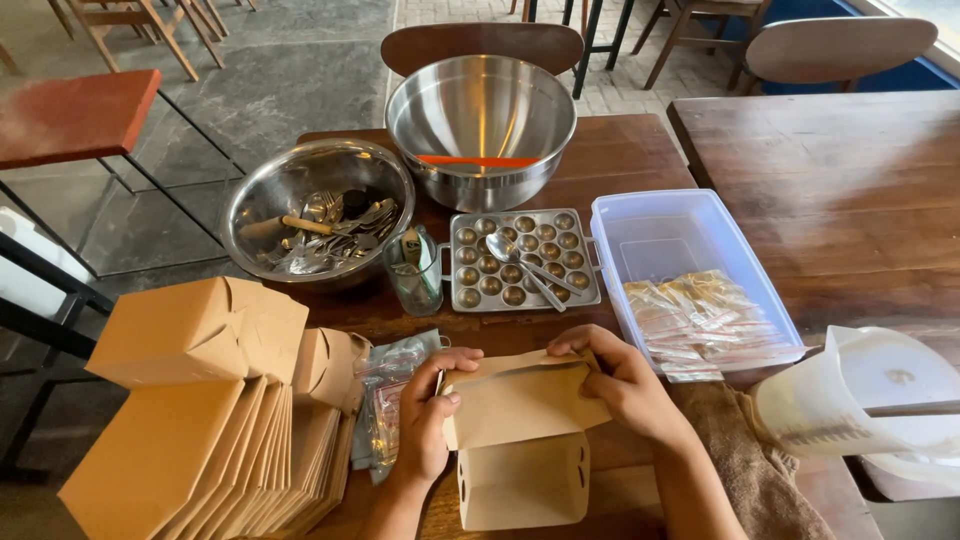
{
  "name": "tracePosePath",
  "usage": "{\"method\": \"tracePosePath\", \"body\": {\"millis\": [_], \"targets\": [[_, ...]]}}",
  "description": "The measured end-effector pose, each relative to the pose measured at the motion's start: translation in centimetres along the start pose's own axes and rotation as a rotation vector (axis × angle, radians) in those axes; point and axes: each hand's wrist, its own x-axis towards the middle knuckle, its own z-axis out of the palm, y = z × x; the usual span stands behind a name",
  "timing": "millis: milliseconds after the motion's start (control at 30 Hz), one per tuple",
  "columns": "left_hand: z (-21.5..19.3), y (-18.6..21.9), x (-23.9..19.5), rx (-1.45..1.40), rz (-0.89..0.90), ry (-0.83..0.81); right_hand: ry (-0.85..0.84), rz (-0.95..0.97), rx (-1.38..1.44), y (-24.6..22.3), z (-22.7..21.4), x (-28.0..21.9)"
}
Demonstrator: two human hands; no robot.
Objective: Assembling flat-packed cardboard food containers by folding them into shape and placing small packets inside.
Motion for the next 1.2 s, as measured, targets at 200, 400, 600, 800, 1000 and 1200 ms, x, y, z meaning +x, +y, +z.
{"method": "tracePosePath", "body": {"millis": [200, 400, 600, 800, 1000, 1200], "targets": [[0.3, 0.7, -0.1, 0.042, 0.102, -0.004, -0.068, -0.208, -0.029, -0.1, -0.5, -0.6], [1.0, -0.5, -1.3, 0.245, 0.554, 0.224, -0.190, -0.348, 0.049, -3.4, -0.5, -1.7], [1.9, -0.8, -1.9, 0.540, 0.716, 0.253, 0.164, -0.335, 0.064, 2.3, 1.7, -2.2], [5.5, 2.5, -4.0, 0.382, 0.856, -0.109, 0.631, -0.943, -0.050, 1.7, 3.2, -2.7], [8.3, 4.8, -1.7, -0.727, -0.086, -0.150, 0.593, -1.150, -0.315, 0.6, 2.9, -2.8], [8.1, 3.5, -0.6, -0.440, -0.239, 0.078, 0.417, -1.125, -0.357, -1.2, 3.3, -2.2]]}}
